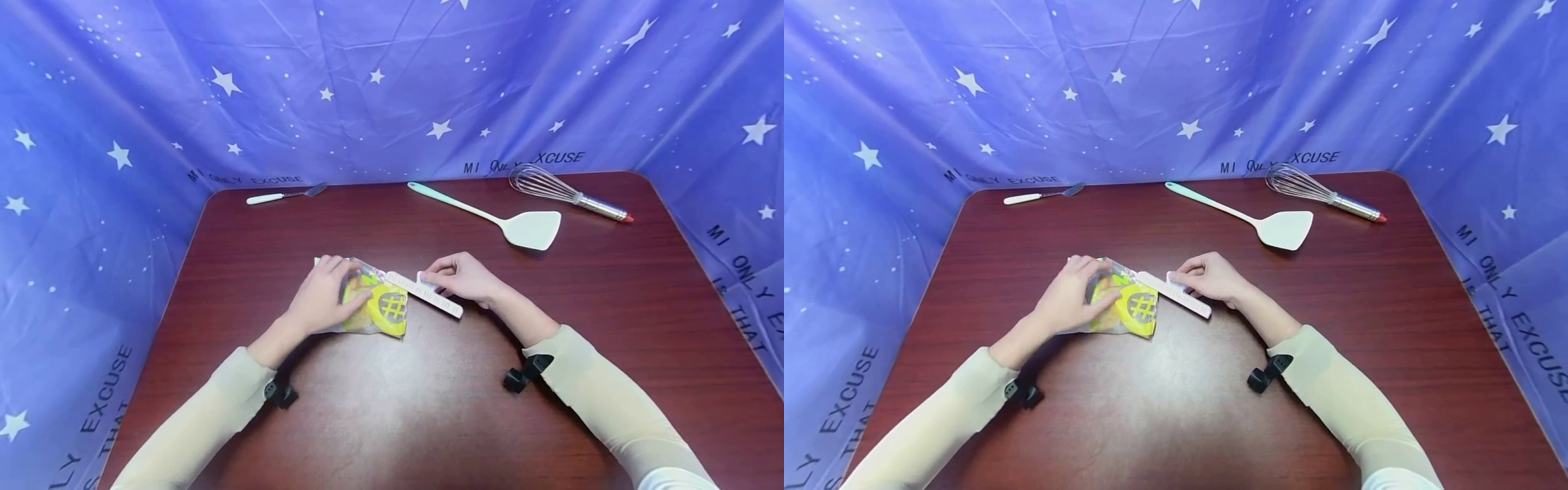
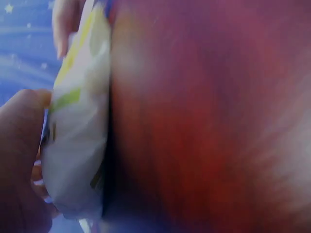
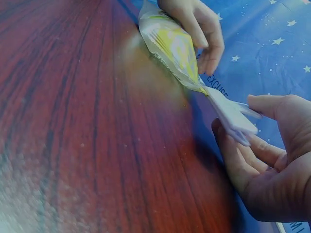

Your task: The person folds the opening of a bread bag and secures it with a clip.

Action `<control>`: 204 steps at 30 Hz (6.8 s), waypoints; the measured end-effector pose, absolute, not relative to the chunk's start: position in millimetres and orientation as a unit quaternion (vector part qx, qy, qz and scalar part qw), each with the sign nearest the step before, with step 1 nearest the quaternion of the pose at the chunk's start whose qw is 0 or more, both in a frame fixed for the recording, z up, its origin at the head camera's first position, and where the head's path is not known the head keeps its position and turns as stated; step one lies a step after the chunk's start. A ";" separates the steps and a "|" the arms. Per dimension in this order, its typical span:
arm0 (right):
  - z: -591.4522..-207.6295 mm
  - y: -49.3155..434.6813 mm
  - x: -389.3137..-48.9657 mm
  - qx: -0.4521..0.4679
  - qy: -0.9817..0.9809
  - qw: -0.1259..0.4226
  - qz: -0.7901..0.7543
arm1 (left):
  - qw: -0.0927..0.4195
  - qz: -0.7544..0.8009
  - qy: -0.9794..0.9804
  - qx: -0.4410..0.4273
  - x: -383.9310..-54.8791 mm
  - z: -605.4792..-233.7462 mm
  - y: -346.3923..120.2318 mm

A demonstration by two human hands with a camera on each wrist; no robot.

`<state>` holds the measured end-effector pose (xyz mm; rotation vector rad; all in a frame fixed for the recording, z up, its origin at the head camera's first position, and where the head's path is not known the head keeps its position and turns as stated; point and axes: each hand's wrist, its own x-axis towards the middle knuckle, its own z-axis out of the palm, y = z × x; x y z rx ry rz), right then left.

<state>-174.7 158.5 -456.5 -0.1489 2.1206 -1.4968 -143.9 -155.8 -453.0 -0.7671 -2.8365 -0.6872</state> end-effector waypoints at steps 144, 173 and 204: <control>-444.0 105.9 -210.9 -0.132 0.867 0.245 -0.414 | 0.023 -0.150 -0.960 -0.236 -121.0 -442.6 -165.6; -448.6 95.3 -216.3 -0.119 0.866 0.241 -0.421 | 0.019 -0.146 -0.962 -0.231 -121.5 -441.7 -164.8; -449.0 84.7 -225.4 -0.100 0.845 0.263 -0.454 | 0.018 -0.151 -0.961 -0.230 -122.1 -443.8 -166.1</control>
